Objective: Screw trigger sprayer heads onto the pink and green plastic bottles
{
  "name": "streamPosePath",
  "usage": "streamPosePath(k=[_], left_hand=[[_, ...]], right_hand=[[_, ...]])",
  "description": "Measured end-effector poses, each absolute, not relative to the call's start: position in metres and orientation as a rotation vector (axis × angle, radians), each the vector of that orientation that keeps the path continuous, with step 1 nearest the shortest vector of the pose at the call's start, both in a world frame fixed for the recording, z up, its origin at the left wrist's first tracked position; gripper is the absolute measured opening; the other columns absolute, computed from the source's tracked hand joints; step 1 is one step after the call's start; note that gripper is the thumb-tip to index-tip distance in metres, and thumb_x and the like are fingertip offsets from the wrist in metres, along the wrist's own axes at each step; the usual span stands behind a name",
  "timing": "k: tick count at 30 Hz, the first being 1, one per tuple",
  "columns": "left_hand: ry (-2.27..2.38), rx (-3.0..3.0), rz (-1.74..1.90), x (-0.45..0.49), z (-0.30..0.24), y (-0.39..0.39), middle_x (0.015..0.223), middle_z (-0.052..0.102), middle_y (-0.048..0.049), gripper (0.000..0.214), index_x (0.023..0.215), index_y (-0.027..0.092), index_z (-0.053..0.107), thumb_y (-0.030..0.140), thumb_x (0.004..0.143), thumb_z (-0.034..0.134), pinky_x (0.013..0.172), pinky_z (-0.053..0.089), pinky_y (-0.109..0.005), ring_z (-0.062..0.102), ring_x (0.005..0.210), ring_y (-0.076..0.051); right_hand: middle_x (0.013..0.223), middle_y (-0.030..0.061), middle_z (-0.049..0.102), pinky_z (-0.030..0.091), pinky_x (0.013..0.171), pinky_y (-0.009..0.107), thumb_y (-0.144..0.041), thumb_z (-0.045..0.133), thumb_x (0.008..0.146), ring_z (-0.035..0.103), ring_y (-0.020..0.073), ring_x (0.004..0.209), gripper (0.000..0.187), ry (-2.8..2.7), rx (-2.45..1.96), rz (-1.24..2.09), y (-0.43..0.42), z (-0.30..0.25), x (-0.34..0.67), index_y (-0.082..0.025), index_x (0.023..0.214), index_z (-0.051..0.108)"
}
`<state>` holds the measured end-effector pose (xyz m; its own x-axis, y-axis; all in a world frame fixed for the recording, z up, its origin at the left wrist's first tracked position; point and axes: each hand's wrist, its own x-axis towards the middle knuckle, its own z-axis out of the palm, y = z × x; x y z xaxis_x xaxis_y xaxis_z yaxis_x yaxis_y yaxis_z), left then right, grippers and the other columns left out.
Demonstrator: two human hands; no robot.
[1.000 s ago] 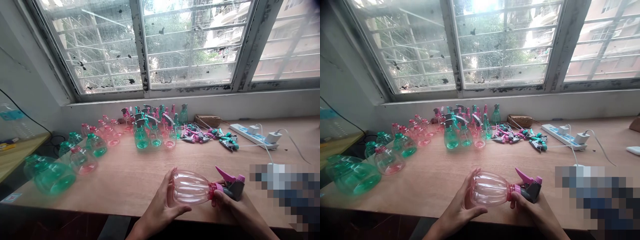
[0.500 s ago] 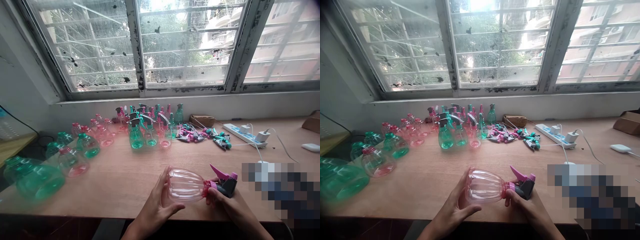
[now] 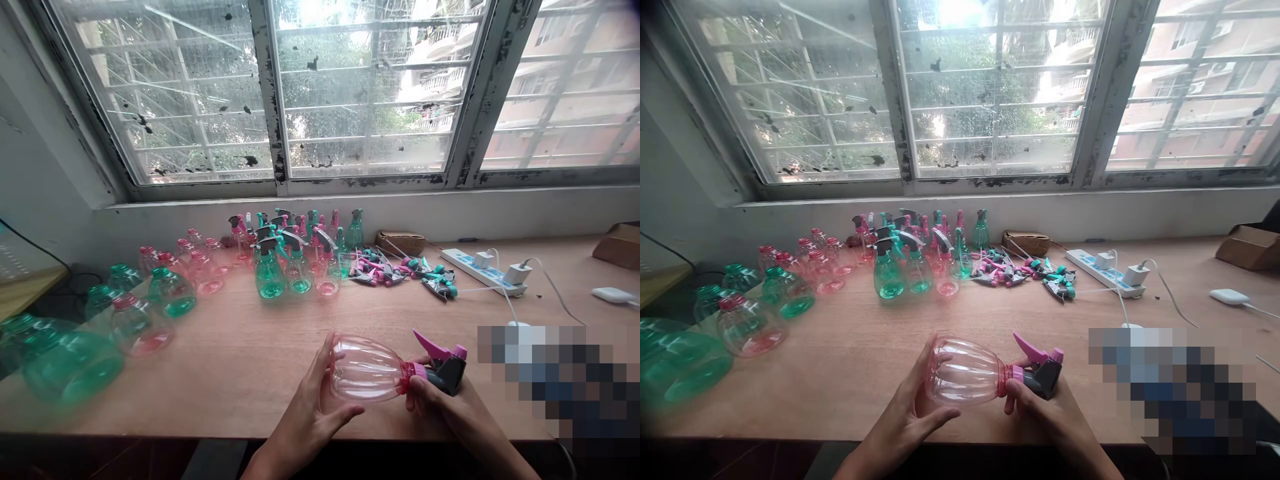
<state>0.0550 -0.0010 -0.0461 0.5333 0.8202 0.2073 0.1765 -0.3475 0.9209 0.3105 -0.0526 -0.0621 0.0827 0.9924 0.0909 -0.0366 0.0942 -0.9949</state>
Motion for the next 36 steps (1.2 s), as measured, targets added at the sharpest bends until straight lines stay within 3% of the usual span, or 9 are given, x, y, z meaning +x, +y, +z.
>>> streamPosePath(k=[4,9,16,23,29,33,36], left_hand=[[0.821,1.808,0.844,0.055,-0.045,-0.003,0.164,0.027,-0.0094,0.105,0.158,0.031,0.009,0.03,0.081,0.079,0.122,0.026,-0.05,0.033,0.147,-0.032],[0.855,1.87,0.83,0.054,-0.041,-0.002,0.163,0.029,-0.0119,0.096,0.156,0.024,0.023,0.033,0.08,0.08,0.124,0.018,-0.05,0.023,0.15,-0.034],[0.848,1.926,0.848,0.055,-0.046,-0.004,0.166,0.022,-0.0052,0.091,0.157,0.034,0.014,0.025,0.087,0.071,0.124,0.017,-0.048,0.021,0.152,-0.029],[0.819,1.8,0.822,0.055,-0.04,-0.003,0.162,0.03,-0.0137,0.099,0.157,0.022,0.02,0.036,0.079,0.081,0.123,0.019,-0.051,0.025,0.15,-0.035],[0.853,1.922,0.839,0.054,-0.046,-0.001,0.164,0.026,-0.0072,0.087,0.157,0.03,0.018,0.032,0.088,0.072,0.125,0.015,-0.048,0.019,0.152,-0.03],[0.855,1.939,0.849,0.055,-0.05,-0.002,0.16,0.034,-0.0046,0.087,0.156,0.039,0.011,0.027,0.091,0.067,0.121,0.027,-0.047,0.038,0.144,-0.028],[0.849,1.86,0.834,0.059,-0.054,-0.001,0.156,0.04,-0.0075,0.092,0.157,0.036,0.008,0.027,0.089,0.069,0.118,0.033,-0.045,0.051,0.134,-0.028]], right_hand=[[0.062,0.0041,0.071,0.046,0.056,0.032,-0.053,0.07,0.084,0.061,0.0199,0.054,0.036,-1.166,-1.162,1.099,-0.053,-0.06,0.309,-0.018,0.091,0.068],[0.063,0.0034,0.071,0.046,0.055,0.032,-0.05,0.073,0.083,0.059,0.0179,0.052,0.035,-1.136,-1.148,1.085,-0.054,-0.06,0.308,-0.018,0.095,0.069],[0.064,0.0046,0.072,0.046,0.058,0.033,-0.05,0.072,0.084,0.061,0.0194,0.056,0.034,-1.132,-1.12,1.111,-0.053,-0.063,0.31,-0.017,0.092,0.068],[0.062,0.0027,0.071,0.045,0.056,0.031,-0.05,0.075,0.081,0.06,0.0184,0.054,0.037,-1.103,-1.136,1.12,-0.054,-0.061,0.308,-0.018,0.098,0.068],[0.061,0.0032,0.07,0.045,0.057,0.033,-0.054,0.073,0.082,0.06,0.0196,0.054,0.037,-1.149,-1.166,1.1,-0.053,-0.058,0.308,-0.018,0.092,0.07],[0.059,0.0032,0.069,0.047,0.057,0.033,-0.056,0.074,0.08,0.062,0.0207,0.054,0.039,-1.104,-1.161,1.164,-0.051,-0.057,0.306,-0.018,0.086,0.069],[0.06,0.0035,0.07,0.048,0.053,0.032,-0.056,0.075,0.078,0.063,0.0208,0.054,0.04,-1.032,-1.163,1.195,-0.051,-0.064,0.306,-0.018,0.084,0.067]])
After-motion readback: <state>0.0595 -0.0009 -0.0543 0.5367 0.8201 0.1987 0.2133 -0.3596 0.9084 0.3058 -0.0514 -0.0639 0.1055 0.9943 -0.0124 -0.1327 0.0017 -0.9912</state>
